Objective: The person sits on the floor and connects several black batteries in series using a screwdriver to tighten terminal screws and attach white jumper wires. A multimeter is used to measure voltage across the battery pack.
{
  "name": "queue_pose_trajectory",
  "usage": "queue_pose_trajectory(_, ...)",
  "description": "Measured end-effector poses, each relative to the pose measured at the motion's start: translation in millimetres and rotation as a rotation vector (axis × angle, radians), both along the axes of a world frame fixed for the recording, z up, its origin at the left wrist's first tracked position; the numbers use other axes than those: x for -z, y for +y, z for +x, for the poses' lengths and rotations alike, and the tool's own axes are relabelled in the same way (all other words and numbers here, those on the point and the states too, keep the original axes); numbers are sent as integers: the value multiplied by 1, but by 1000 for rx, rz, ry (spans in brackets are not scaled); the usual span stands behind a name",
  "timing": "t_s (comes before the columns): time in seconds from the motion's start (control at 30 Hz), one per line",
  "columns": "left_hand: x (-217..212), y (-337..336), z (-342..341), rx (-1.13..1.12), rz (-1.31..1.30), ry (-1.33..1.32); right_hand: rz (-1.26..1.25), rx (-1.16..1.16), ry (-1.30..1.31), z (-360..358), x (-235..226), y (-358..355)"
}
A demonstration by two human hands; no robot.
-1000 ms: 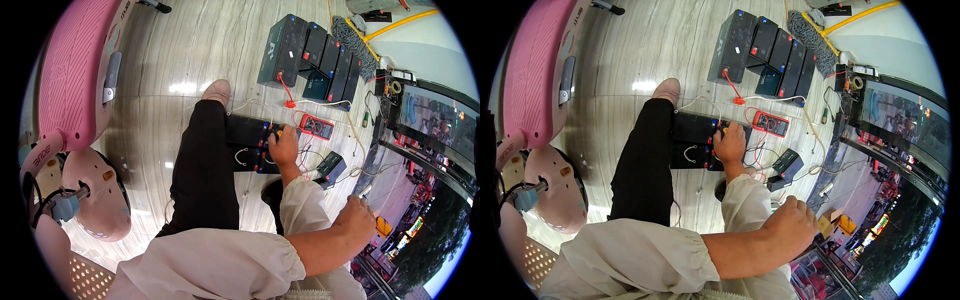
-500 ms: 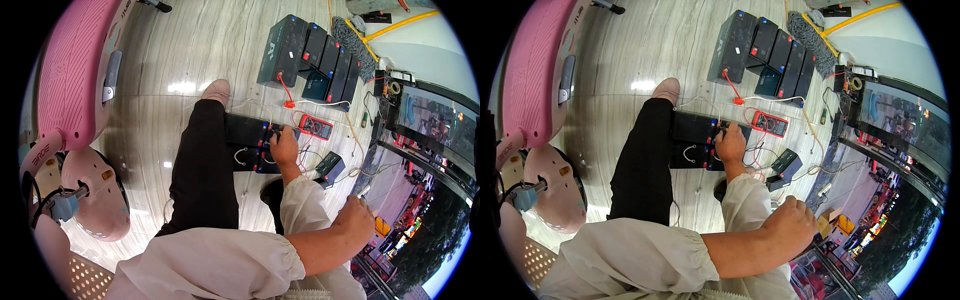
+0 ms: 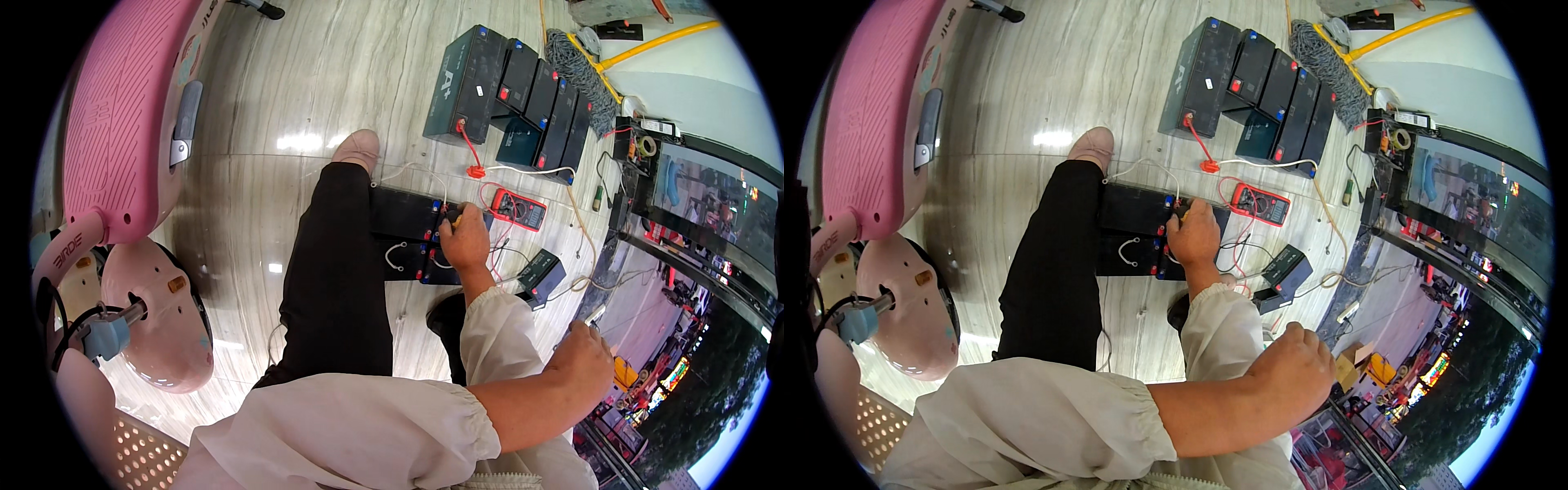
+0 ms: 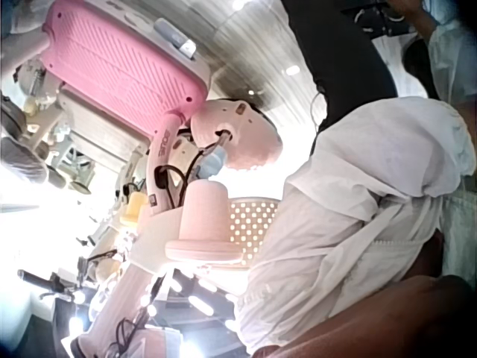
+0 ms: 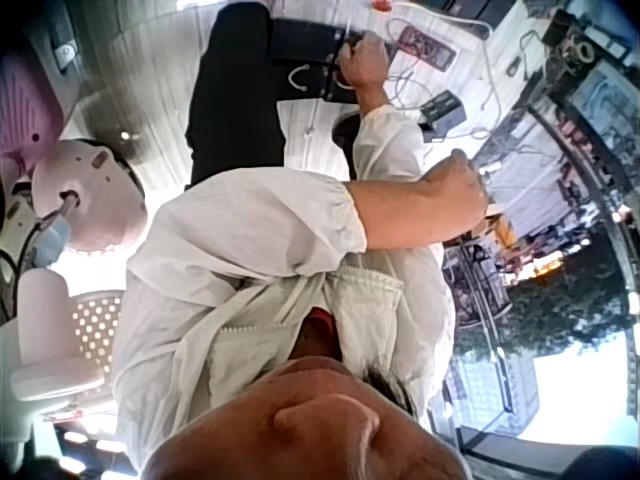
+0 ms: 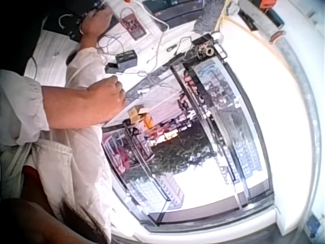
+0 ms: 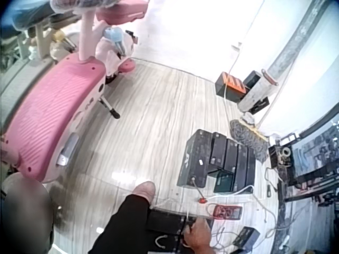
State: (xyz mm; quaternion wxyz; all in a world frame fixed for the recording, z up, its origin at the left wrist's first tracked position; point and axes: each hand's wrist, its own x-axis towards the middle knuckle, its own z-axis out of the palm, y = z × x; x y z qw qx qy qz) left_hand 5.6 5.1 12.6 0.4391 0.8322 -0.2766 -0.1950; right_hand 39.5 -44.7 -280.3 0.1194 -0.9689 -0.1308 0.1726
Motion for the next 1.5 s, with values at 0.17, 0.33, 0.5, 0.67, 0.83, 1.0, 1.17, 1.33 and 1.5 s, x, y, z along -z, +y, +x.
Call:
queue_pose_trajectory(0.17, -3, -1, 0, 6, 1, -18, 5, -30, -16, 4, 9, -14)
queue_pose_trajectory(0.33, 0, 0, 1, -15, 15, -1, -30, -1, 15, 2, 1, -1)
queue_pose_trajectory(0.5, 0, -2, -1, -22, 6, -17, 12, -80, -121, 2, 9, -9)
queue_pose_trajectory(0.67, -1, -1, 0, -12, 20, -12, 0, 63, -15, 0, 6, -3)
queue_pose_trajectory(0.83, 8, -8, -12, -242, -28, -175, 37, -70, -101, 3, 11, -10)
queue_pose_trajectory(1.0, 8, -8, -11, -244, -32, -168, 5, 19, -21, -1, 7, -7)
queue_pose_trajectory(1.17, -3, 1, 2, 5, 0, 8, 50, -160, -150, 1, 8, -10)
queue_pose_trajectory(1.33, 8, -4, -10, -222, -27, -176, -7, 101, 75, 0, -6, 3)
queue_pose_trajectory(1.5, 7, -5, -12, -214, -21, -183, 48, -114, -122, -1, 2, -8)
